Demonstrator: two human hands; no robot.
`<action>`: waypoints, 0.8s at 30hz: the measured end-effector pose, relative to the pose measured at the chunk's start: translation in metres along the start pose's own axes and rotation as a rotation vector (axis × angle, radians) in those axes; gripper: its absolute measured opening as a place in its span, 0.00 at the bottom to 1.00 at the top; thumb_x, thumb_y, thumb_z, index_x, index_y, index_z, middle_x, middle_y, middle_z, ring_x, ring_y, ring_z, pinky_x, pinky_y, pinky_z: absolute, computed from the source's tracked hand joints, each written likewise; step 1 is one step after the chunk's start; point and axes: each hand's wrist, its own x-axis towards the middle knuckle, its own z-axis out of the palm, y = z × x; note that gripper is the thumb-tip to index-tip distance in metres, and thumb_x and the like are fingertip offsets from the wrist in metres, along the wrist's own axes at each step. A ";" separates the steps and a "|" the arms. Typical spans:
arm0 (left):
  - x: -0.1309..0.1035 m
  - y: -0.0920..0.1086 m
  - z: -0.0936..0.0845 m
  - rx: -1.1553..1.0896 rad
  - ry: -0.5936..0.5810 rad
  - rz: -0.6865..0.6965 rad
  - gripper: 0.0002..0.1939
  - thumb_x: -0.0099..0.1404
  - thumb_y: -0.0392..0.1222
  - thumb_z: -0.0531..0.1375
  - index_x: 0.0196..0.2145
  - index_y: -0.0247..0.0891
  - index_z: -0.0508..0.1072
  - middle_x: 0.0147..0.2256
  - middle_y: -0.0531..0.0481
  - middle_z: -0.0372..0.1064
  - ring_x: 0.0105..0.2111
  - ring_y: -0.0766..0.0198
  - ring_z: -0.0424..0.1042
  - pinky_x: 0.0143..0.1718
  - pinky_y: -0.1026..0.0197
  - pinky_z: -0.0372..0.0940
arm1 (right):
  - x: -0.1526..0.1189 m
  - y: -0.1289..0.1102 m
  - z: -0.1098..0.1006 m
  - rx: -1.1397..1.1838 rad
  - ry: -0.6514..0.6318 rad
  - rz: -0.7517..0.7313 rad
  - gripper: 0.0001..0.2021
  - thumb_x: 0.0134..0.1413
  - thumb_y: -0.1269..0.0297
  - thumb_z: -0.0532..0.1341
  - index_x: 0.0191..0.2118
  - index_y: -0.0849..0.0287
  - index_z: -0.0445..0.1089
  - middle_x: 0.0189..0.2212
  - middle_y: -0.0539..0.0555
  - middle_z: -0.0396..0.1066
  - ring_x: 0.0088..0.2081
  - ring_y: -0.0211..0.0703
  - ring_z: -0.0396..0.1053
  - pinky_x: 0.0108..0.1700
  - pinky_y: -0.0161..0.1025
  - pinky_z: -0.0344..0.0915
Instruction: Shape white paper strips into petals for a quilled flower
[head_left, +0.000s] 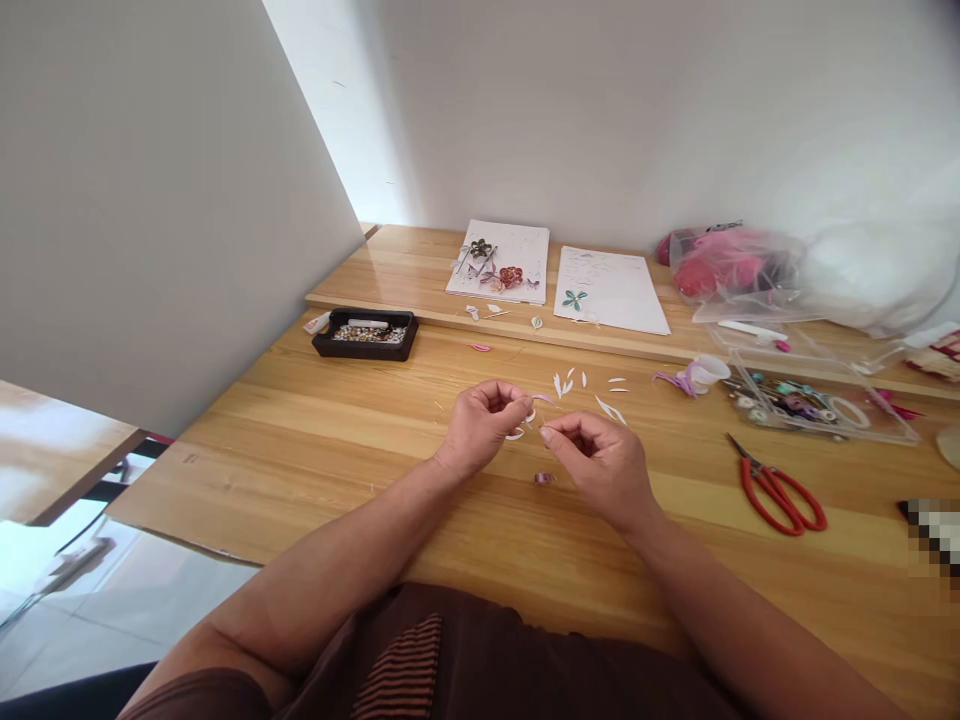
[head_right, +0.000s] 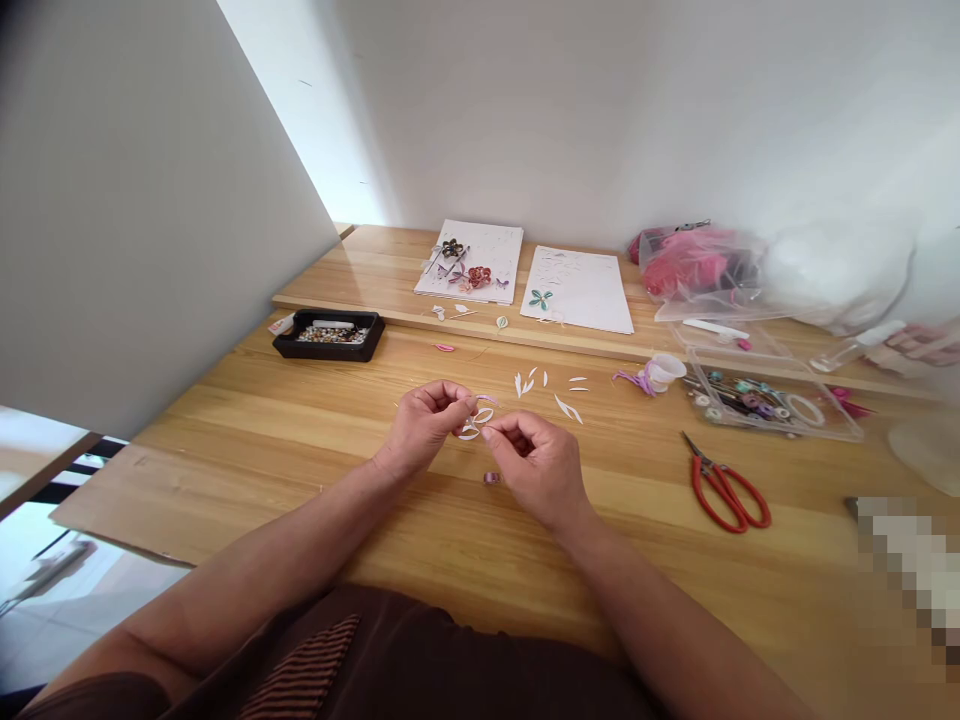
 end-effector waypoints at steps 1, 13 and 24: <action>0.000 0.000 0.000 0.012 -0.003 -0.003 0.15 0.54 0.48 0.70 0.29 0.34 0.74 0.25 0.53 0.71 0.22 0.73 0.64 0.24 0.68 0.62 | -0.001 -0.002 -0.001 -0.063 0.032 -0.063 0.07 0.55 0.61 0.65 0.30 0.57 0.76 0.22 0.49 0.72 0.21 0.35 0.63 0.22 0.33 0.62; -0.003 0.006 0.001 0.181 -0.207 -0.068 0.14 0.53 0.47 0.69 0.28 0.33 0.73 0.25 0.52 0.71 0.20 0.73 0.62 0.22 0.67 0.58 | 0.010 0.000 -0.016 -0.275 0.178 -0.332 0.03 0.56 0.68 0.65 0.32 0.58 0.77 0.23 0.48 0.72 0.23 0.34 0.63 0.27 0.34 0.60; -0.005 0.008 0.000 0.180 -0.286 -0.124 0.12 0.55 0.45 0.68 0.28 0.33 0.73 0.25 0.52 0.71 0.20 0.73 0.62 0.23 0.66 0.59 | 0.018 0.009 -0.015 -0.040 0.084 -0.062 0.07 0.54 0.62 0.66 0.30 0.59 0.77 0.18 0.46 0.65 0.22 0.33 0.55 0.24 0.34 0.54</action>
